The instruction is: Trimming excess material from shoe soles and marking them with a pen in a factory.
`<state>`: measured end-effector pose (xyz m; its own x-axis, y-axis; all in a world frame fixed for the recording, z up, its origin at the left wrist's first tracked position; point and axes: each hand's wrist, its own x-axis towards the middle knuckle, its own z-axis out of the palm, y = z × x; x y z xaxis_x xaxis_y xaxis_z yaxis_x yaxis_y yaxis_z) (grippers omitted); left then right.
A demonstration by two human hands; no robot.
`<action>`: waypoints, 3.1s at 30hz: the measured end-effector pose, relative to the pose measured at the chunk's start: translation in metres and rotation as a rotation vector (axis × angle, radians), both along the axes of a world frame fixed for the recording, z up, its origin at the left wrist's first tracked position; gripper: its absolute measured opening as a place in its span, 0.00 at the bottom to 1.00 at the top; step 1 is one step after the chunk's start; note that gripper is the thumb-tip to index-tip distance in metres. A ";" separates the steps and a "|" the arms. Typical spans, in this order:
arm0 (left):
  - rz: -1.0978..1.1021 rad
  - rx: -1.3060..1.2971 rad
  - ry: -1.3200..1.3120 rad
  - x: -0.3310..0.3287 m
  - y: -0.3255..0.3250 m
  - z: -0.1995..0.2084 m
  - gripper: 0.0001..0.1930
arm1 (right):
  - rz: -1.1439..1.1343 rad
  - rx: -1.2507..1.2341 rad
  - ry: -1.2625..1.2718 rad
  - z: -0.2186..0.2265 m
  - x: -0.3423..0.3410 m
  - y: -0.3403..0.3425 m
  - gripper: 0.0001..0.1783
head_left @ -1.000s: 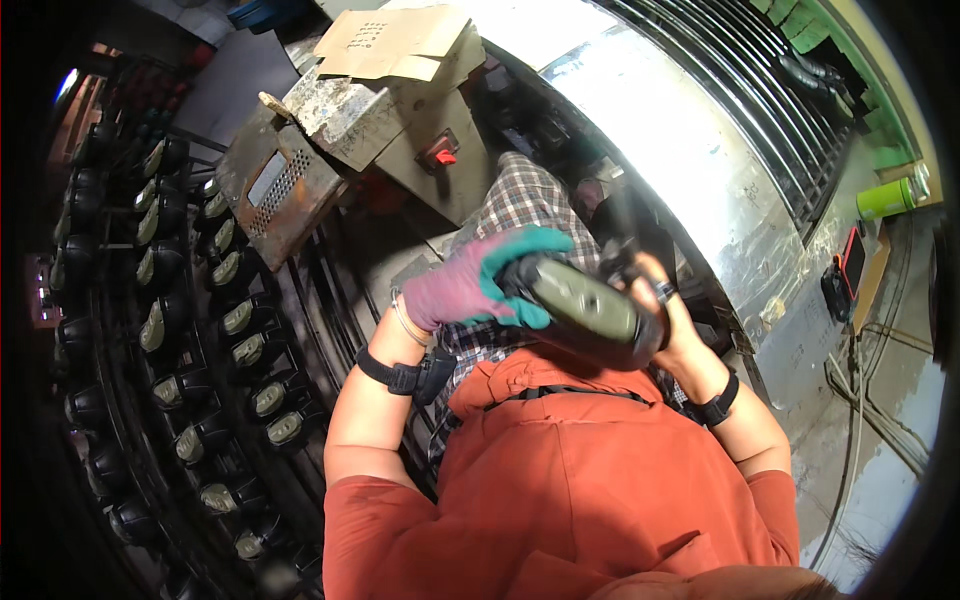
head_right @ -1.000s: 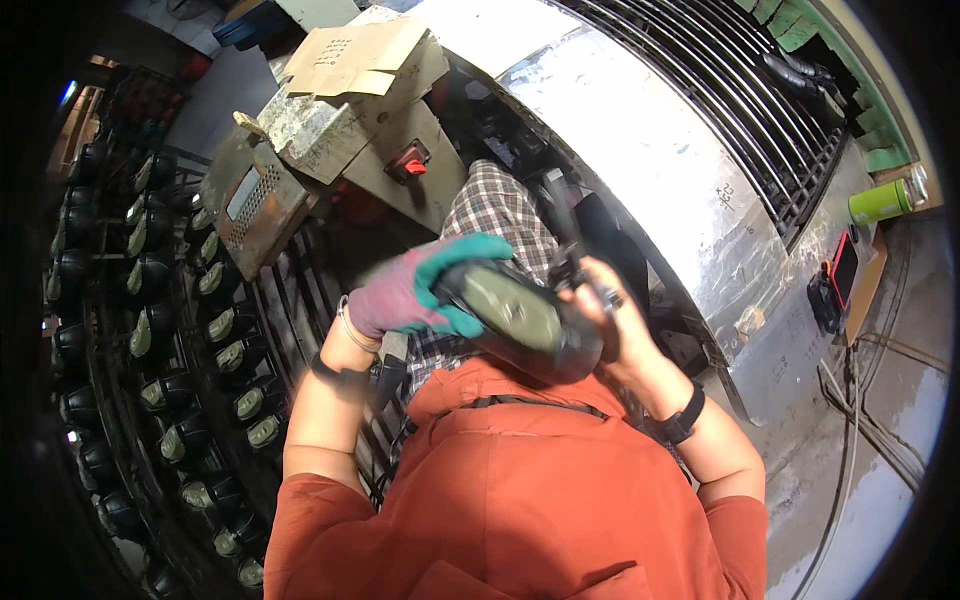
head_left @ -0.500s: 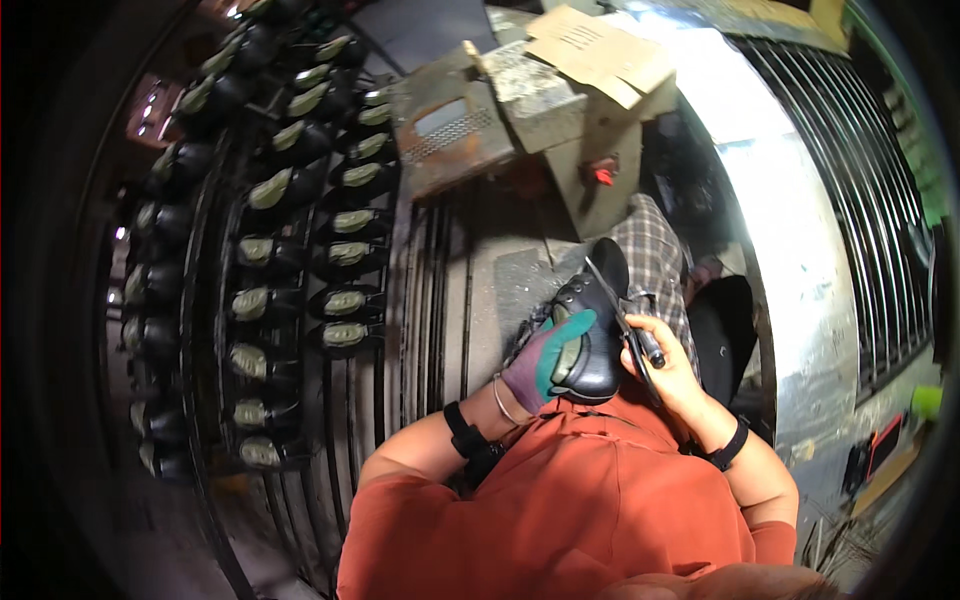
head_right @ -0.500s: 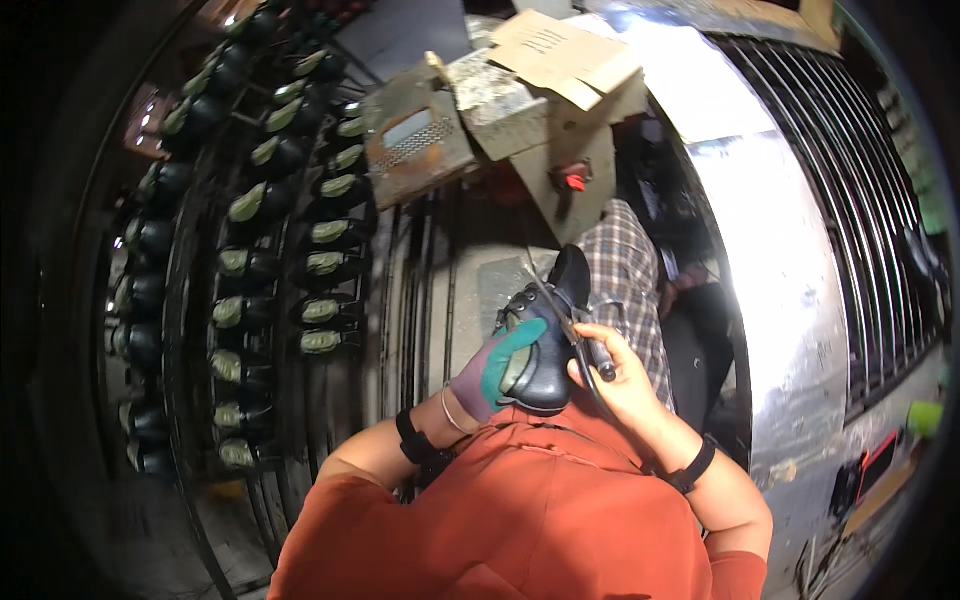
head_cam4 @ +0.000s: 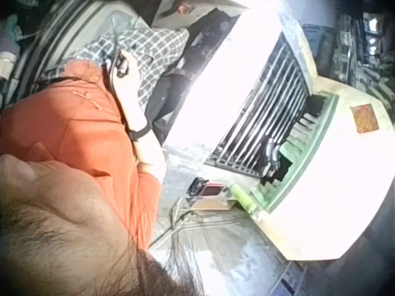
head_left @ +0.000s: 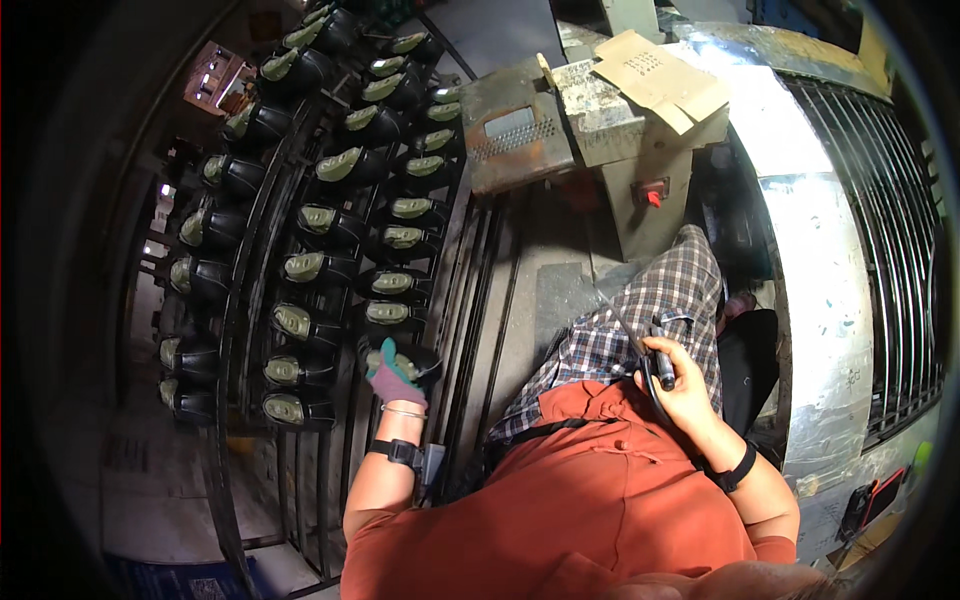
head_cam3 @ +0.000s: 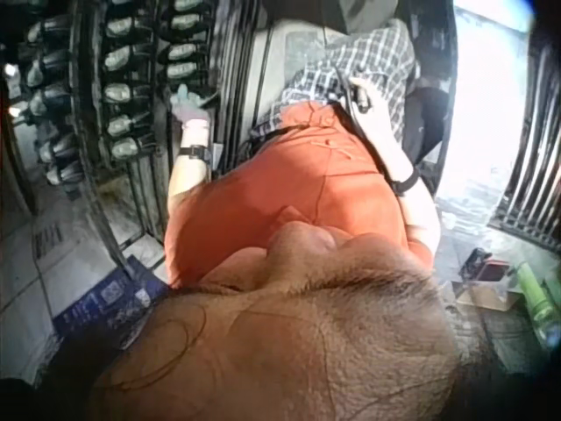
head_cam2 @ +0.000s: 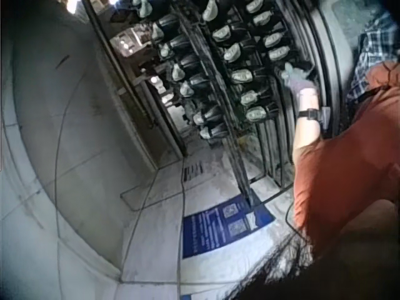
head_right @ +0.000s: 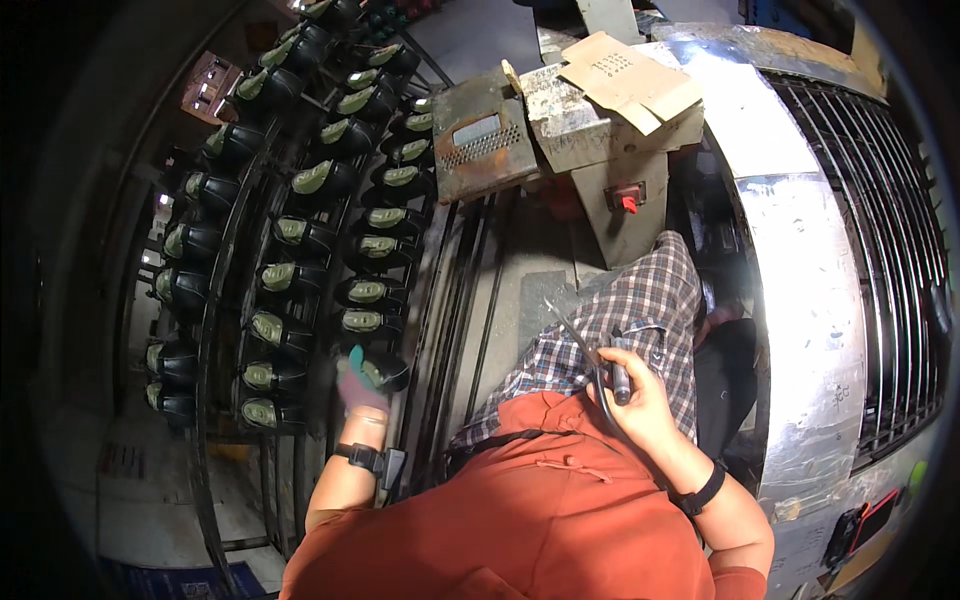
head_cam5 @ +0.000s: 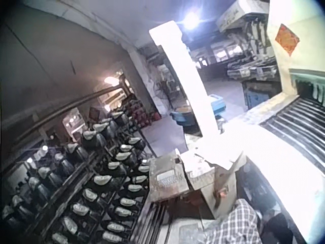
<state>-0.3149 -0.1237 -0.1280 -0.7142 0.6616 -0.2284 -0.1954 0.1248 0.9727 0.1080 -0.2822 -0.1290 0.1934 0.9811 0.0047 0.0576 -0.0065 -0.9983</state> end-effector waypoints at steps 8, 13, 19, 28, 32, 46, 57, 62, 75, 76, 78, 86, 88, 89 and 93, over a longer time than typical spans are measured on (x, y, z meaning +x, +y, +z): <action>-0.086 -0.441 0.176 -0.180 -0.024 -0.098 0.18 | 0.053 -0.013 -0.088 0.009 -0.005 -0.029 0.25; 0.103 -0.844 0.928 -0.131 -0.017 -0.034 0.32 | -0.042 0.036 -0.382 0.042 0.014 -0.048 0.23; -0.747 0.017 1.008 0.034 0.047 -0.032 0.35 | -0.445 -0.083 -0.791 0.067 0.086 -0.129 0.24; -2.028 0.754 0.653 0.506 0.011 0.099 0.36 | -1.090 -0.545 -0.973 0.063 0.115 -0.307 0.24; -2.202 1.093 1.032 0.685 -0.053 0.107 0.47 | -1.165 -0.549 -0.952 0.034 0.107 -0.338 0.25; -2.027 1.515 1.349 1.041 -0.285 0.037 0.66 | -0.984 -0.538 -0.749 0.004 0.096 -0.364 0.28; -2.023 1.594 0.847 0.978 -0.257 0.021 0.39 | -1.046 -0.483 -0.897 0.014 0.110 -0.358 0.28; -2.105 1.375 0.712 0.833 -0.196 0.072 0.40 | -1.136 -0.544 -0.993 0.009 0.103 -0.352 0.27; -1.782 -0.697 -1.409 0.477 -0.034 0.064 0.32 | -1.094 -0.269 -0.869 0.050 0.104 -0.295 0.26; -1.776 -0.677 -1.413 0.461 -0.031 0.056 0.33 | -0.995 -0.193 -0.819 0.056 0.101 -0.278 0.27; -1.801 -0.673 -1.439 0.433 -0.030 0.042 0.32 | -0.908 -0.083 -0.358 0.053 0.077 -0.238 0.28; -1.872 -0.547 -1.302 0.362 -0.032 -0.045 0.25 | -0.320 -0.006 0.752 0.053 0.014 -0.111 0.27; -1.805 -0.603 -1.422 0.354 -0.035 -0.046 0.25 | -0.287 -0.048 0.692 0.053 0.008 -0.106 0.26; -1.772 -0.627 -1.481 0.353 -0.036 -0.044 0.25 | -0.281 -0.063 0.690 0.052 0.005 -0.103 0.26; -1.674 -0.701 -1.667 0.356 -0.038 -0.035 0.25 | -0.304 -0.132 0.681 0.053 -0.002 -0.101 0.26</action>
<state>0.0407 -0.1618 -0.1632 0.9802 -0.1447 -0.1351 0.1420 0.9894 -0.0297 0.1064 -0.3829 -0.0759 0.3735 0.8684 -0.3261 -0.5948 -0.0455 -0.8025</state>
